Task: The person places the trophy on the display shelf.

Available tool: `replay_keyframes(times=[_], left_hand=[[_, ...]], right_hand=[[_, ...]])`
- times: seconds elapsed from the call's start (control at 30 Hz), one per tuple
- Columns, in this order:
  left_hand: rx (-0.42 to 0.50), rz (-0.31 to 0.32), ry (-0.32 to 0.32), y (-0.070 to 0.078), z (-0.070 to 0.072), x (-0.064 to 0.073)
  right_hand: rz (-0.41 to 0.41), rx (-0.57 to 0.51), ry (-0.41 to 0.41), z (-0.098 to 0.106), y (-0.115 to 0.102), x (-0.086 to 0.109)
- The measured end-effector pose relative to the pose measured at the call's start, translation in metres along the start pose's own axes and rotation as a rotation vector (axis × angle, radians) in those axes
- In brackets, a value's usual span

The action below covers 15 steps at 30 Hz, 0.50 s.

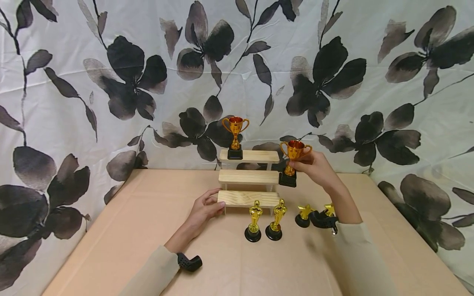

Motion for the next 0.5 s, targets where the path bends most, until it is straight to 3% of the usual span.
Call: replay_keyframes(times=[0.5], left_hand=[[0.008, 0.001, -0.002, 0.001, -0.001, 0.0]], right_hand=[[0.015, -0.021, -0.034, 0.006, -0.017, -0.01]])
Point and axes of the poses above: each hand's wrist, its own x-axis away from the middle knuckle, its own z-axis out of the back of the hand, y = z × x, the point moved 6 cm from there along -x, towards the middle knuckle, and after that the axes turned 10 degrees about -z, right-handed, at the moved point
